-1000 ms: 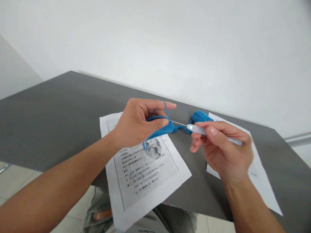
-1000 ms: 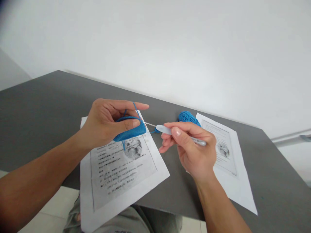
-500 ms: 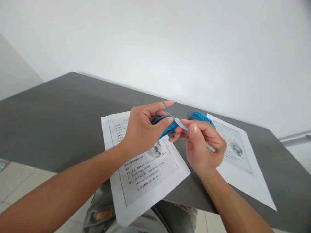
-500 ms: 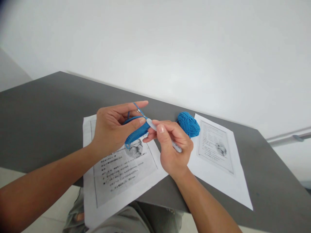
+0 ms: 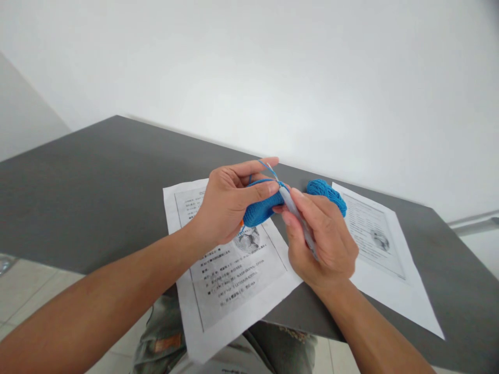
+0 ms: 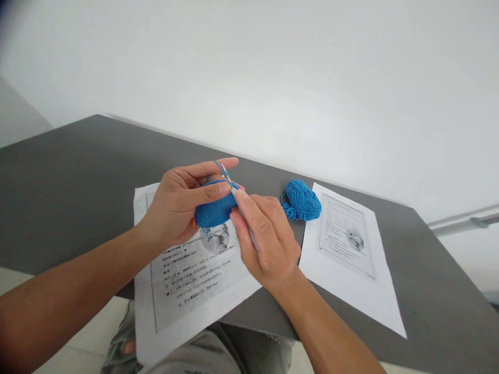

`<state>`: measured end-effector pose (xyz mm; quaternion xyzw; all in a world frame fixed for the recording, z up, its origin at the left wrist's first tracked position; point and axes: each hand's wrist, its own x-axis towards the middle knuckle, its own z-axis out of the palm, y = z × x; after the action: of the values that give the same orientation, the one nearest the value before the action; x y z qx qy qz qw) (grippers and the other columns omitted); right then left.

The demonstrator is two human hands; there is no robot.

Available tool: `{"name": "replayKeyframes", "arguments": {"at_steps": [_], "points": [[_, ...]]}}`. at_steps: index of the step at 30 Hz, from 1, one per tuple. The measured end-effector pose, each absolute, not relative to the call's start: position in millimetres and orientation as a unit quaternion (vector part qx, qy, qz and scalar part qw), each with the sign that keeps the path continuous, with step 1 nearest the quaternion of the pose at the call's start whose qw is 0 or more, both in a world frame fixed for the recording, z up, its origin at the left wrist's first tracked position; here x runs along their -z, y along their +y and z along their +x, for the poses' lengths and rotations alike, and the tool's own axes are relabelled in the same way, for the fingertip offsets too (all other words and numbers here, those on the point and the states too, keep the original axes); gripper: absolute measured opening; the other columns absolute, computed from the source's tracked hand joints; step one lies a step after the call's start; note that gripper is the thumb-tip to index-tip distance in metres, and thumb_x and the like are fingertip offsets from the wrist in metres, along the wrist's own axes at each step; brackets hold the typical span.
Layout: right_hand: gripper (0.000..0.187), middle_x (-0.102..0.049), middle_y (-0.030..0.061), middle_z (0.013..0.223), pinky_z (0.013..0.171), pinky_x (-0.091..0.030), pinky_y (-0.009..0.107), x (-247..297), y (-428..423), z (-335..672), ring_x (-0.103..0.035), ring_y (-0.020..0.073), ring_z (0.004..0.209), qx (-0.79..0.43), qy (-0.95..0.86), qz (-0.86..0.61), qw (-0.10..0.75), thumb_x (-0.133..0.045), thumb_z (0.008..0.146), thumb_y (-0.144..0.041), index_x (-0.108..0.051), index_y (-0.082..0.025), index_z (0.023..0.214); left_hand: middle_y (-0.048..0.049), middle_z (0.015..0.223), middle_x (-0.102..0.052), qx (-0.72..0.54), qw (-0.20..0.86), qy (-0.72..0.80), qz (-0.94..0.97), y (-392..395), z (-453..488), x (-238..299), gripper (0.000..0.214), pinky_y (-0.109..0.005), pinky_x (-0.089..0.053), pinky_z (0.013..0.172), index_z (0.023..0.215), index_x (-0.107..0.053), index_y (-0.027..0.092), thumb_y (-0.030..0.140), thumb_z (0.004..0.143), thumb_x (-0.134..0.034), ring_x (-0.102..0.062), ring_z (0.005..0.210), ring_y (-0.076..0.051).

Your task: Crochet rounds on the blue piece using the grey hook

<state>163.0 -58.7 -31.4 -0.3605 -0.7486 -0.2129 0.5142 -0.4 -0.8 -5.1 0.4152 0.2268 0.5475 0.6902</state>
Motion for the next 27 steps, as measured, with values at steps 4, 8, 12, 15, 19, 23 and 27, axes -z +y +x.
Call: {"name": "replayKeyframes", "arguments": {"at_steps": [4,8,12,15,19,23,27], "points": [[0.053,-0.082,0.0111,0.115,0.083,-0.068,0.043,25,-59,172,-0.080,0.0242,0.097,0.165,-0.772,-0.319,0.525,-0.075,0.095,-0.006,-0.068,-0.021,0.146,-0.0027,0.074,-0.077,-0.517,0.722,0.212,0.409,0,-7,-1,0.037,-0.027,-0.062,0.067,0.103,-0.087,0.014,0.013,0.067,-0.096,-0.074,0.071,-0.017],[0.051,-0.083,0.0070,0.110,0.080,-0.069,0.041,21,-59,182,-0.081,0.0224,0.094,0.088,-0.774,-0.322,0.539,-0.077,0.094,-0.007,-0.073,-0.027,0.140,-0.0005,0.068,-0.074,-0.503,0.729,0.209,0.416,4,-12,-6,0.034,-0.022,-0.056,0.057,0.098,-0.088,0.013,0.010,0.065,-0.096,-0.068,0.060,-0.012],[0.049,-0.084,0.0049,0.108,0.076,-0.071,0.041,18,-60,191,-0.081,0.0224,0.090,0.019,-0.757,-0.331,0.563,-0.079,0.092,-0.008,-0.077,-0.033,0.133,-0.0019,0.072,-0.077,-0.471,0.727,0.254,0.431,7,-15,-9,0.033,-0.023,-0.057,0.058,0.098,-0.088,0.015,0.009,0.066,-0.094,-0.070,0.060,-0.013],[0.046,-0.083,0.0048,0.106,0.071,-0.071,0.041,16,-62,195,-0.080,0.0227,0.086,-0.011,-0.753,-0.334,0.567,-0.080,0.091,-0.008,-0.079,-0.034,0.129,-0.0053,0.078,-0.081,-0.440,0.727,0.278,0.447,9,-19,-10,0.035,-0.027,-0.060,0.061,0.102,-0.088,0.017,0.013,0.068,-0.093,-0.075,0.065,-0.018],[0.045,-0.083,0.0051,0.104,0.068,-0.071,0.043,12,-62,200,-0.080,0.0248,0.085,-0.028,-0.761,-0.333,0.556,-0.079,0.092,-0.009,-0.079,-0.035,0.129,-0.0060,0.076,-0.080,-0.414,0.725,0.294,0.465,12,-22,-11,0.033,-0.026,-0.057,0.056,0.100,-0.089,0.017,0.014,0.067,-0.092,-0.073,0.061,-0.017],[0.045,-0.084,0.0055,0.105,0.066,-0.069,0.045,11,-61,205,-0.081,0.0264,0.086,-0.021,-0.774,-0.322,0.545,-0.080,0.092,-0.010,-0.079,-0.034,0.130,-0.0046,0.073,-0.078,-0.399,0.726,0.299,0.474,16,-24,-12,0.028,-0.023,-0.055,0.054,0.096,-0.089,0.017,0.012,0.068,-0.090,-0.069,0.057,-0.014],[0.045,-0.085,0.0057,0.107,0.064,-0.068,0.044,9,-60,209,-0.081,0.0268,0.086,-0.009,-0.788,-0.306,0.534,-0.080,0.092,-0.012,-0.079,-0.032,0.131,-0.0053,0.072,-0.079,-0.380,0.730,0.298,0.484,18,-26,-12,0.025,-0.024,-0.055,0.053,0.091,-0.090,0.018,0.012,0.067,-0.091,-0.069,0.057,-0.015]]}}
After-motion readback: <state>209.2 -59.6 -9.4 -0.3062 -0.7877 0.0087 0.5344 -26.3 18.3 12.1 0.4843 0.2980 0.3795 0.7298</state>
